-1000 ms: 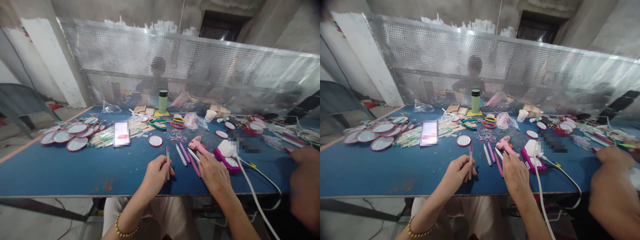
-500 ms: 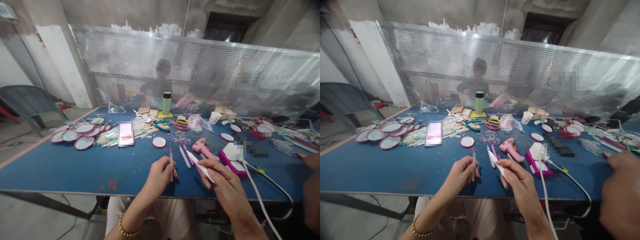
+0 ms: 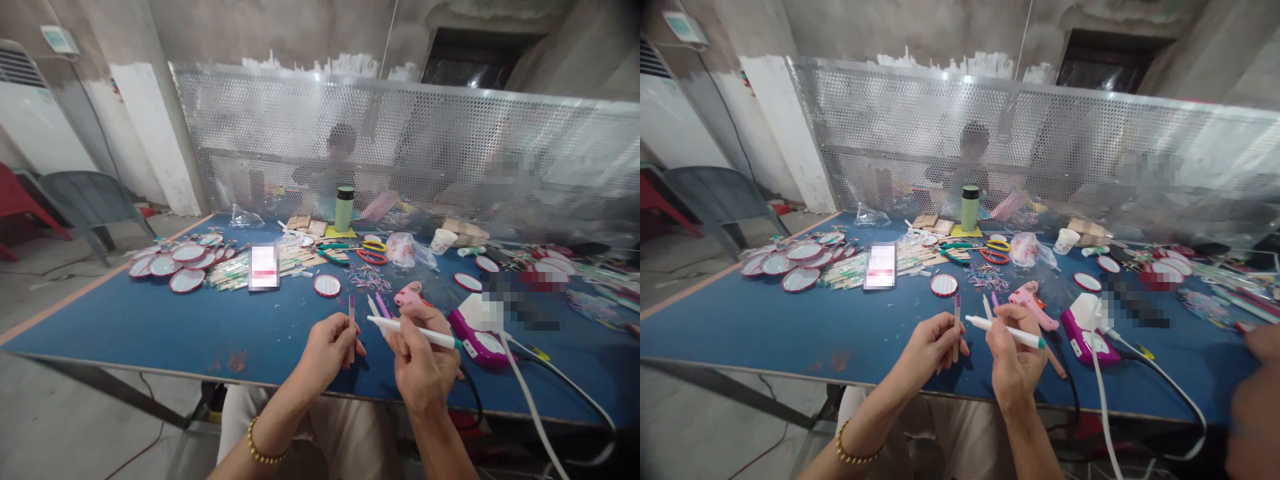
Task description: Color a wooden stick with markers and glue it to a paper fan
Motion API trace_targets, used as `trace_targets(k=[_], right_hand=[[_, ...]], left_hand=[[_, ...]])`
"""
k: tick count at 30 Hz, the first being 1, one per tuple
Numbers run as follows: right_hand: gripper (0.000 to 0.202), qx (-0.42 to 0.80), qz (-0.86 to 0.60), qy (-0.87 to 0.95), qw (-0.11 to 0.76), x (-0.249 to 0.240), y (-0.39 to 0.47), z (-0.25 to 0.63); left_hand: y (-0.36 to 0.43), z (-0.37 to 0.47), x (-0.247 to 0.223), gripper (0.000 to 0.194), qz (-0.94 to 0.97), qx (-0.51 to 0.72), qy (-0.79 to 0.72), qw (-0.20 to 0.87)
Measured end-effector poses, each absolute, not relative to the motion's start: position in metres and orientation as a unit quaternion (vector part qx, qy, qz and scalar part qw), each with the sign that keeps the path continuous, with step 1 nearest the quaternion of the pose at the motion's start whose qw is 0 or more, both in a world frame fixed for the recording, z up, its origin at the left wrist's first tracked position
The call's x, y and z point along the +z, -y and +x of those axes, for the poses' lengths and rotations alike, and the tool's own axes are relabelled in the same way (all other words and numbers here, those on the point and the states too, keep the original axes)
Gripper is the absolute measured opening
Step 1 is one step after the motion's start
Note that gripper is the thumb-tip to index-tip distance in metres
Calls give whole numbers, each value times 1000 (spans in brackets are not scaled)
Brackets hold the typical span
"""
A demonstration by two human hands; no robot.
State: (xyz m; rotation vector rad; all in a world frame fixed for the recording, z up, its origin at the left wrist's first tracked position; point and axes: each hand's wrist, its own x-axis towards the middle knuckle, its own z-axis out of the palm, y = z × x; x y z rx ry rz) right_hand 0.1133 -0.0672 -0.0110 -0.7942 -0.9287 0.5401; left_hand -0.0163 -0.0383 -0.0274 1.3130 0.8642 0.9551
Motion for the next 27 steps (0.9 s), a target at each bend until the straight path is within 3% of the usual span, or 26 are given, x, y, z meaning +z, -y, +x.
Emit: trace_targets(k=[5, 10, 16, 27], right_hand=[[18, 238, -406, 524, 710, -24, 67, 114], [17, 169, -458, 544, 682, -27, 69, 110], [16, 204, -467, 567, 647, -30, 66, 108], [17, 136, -511, 600, 600, -29, 69, 112]], left_hand=[[40, -16, -25, 34, 573, 397, -389, 602], [38, -15, -30, 35, 589, 391, -390, 590], [40, -17, -28, 32, 601, 374, -398, 583], [43, -18, -27, 28, 611, 369, -390, 581]])
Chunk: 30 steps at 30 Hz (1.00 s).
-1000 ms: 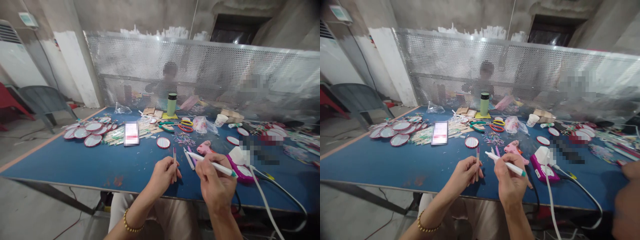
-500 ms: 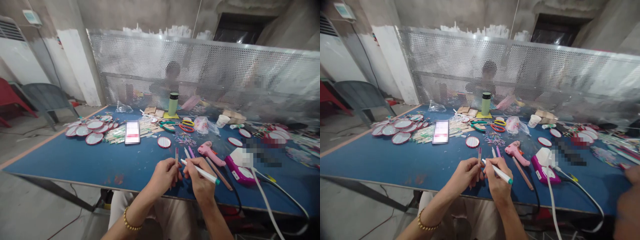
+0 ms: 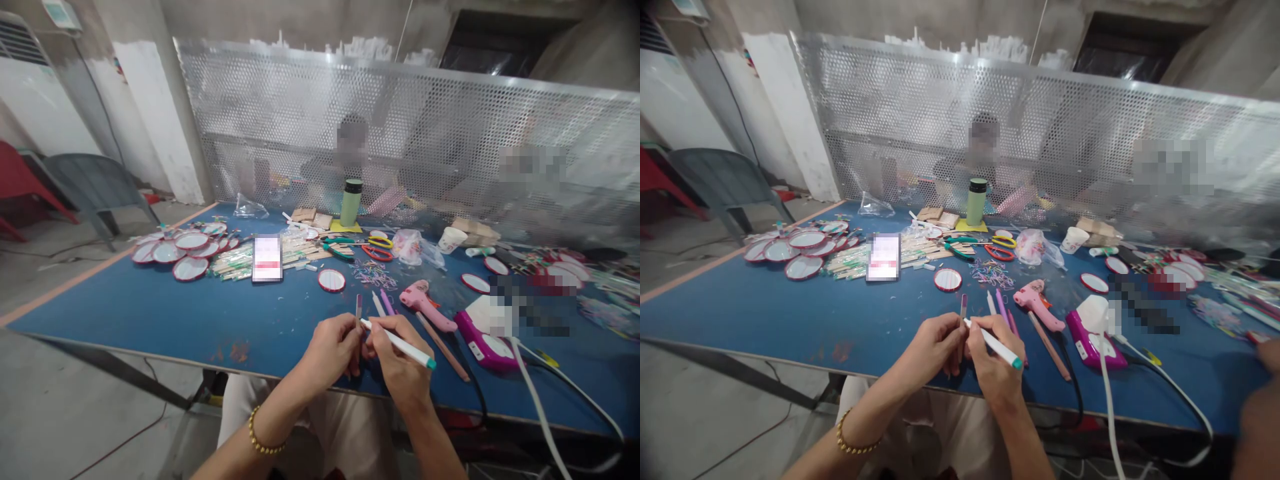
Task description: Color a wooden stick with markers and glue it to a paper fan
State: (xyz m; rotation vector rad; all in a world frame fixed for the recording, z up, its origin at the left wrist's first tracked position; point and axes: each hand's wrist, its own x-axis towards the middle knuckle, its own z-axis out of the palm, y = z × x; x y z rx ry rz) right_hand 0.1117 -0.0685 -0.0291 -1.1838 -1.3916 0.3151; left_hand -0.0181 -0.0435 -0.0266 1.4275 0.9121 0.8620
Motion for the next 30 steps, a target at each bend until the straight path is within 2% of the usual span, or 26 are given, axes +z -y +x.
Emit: trace_targets(k=[30], right_hand=[[15, 140, -511, 610, 589, -25, 70, 110]], left_hand=[[44, -19, -28, 26, 647, 369, -403, 533]])
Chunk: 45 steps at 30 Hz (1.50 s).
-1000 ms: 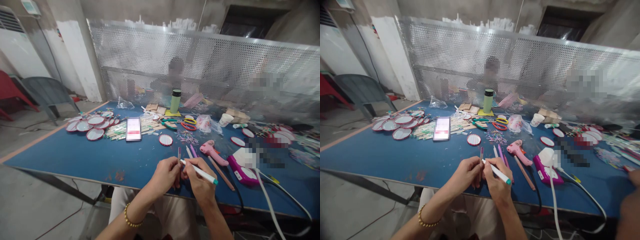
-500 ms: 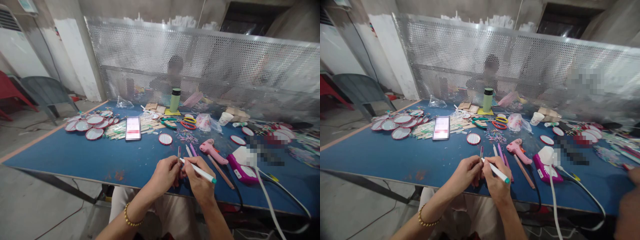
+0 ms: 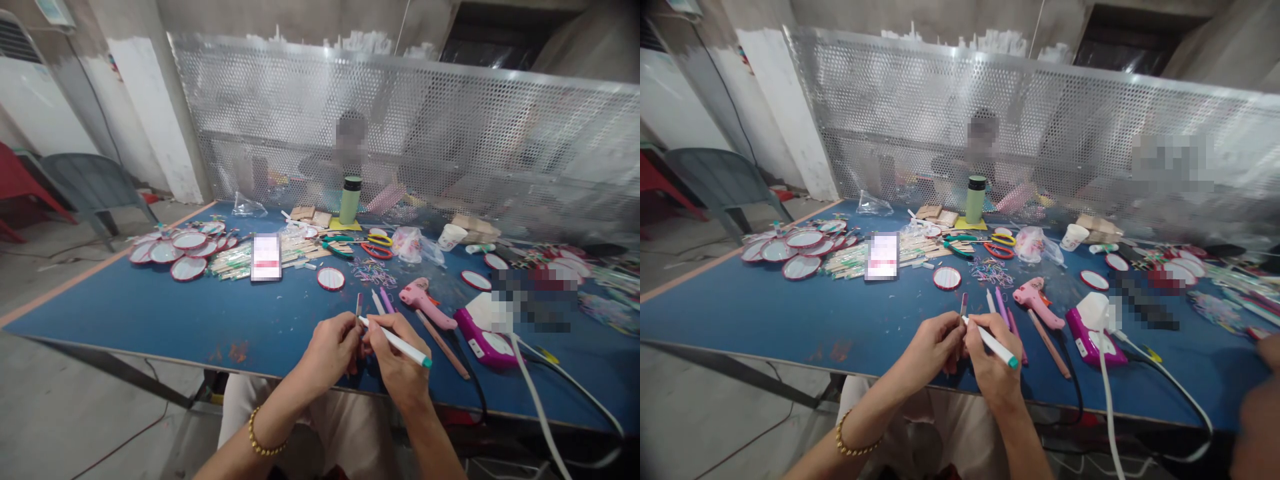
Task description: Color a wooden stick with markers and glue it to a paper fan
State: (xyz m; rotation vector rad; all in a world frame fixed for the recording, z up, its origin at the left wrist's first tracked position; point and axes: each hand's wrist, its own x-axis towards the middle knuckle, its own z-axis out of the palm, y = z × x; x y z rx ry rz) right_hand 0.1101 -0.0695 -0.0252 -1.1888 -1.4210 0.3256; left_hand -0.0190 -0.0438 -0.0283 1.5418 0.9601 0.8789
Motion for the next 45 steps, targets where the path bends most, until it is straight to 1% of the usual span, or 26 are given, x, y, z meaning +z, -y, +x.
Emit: trace_targets(k=[8, 16, 30, 45], right_hand=[[14, 115, -497, 622, 594, -22, 69, 109], [16, 101, -503, 617, 596, -30, 69, 112], [15, 90, -492, 629, 595, -27, 67, 109], [14, 99, -489, 626, 599, -27, 69, 109]], left_hand=[[43, -19, -29, 26, 643, 368, -404, 537], [43, -19, -29, 26, 641, 365, -400, 544], [44, -19, -28, 26, 646, 367, -411, 528], [43, -19, -26, 26, 642, 369, -405, 536]])
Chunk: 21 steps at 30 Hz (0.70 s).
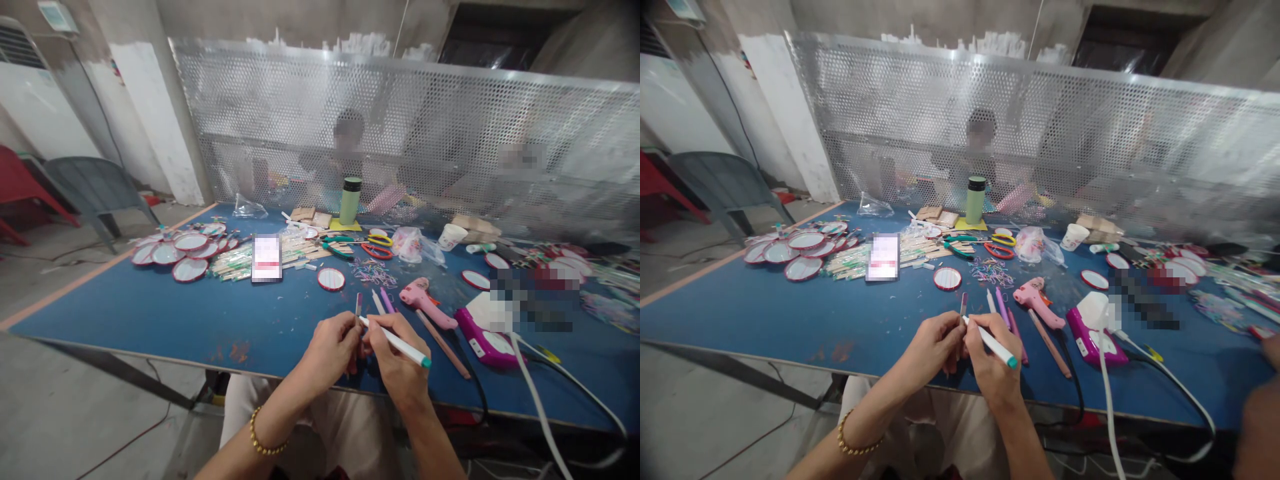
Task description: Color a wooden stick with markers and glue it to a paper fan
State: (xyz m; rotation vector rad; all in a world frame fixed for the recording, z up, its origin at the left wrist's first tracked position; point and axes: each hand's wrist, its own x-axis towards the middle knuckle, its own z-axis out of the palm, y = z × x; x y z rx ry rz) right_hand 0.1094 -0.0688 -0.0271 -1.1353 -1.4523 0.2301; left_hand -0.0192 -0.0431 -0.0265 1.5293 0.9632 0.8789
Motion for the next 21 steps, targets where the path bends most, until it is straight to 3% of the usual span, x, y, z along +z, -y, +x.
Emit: trace_targets(k=[21], right_hand=[[16, 115, -509, 617, 589, -26, 69, 110]], left_hand=[[43, -19, -27, 25, 632, 369, -401, 551]])
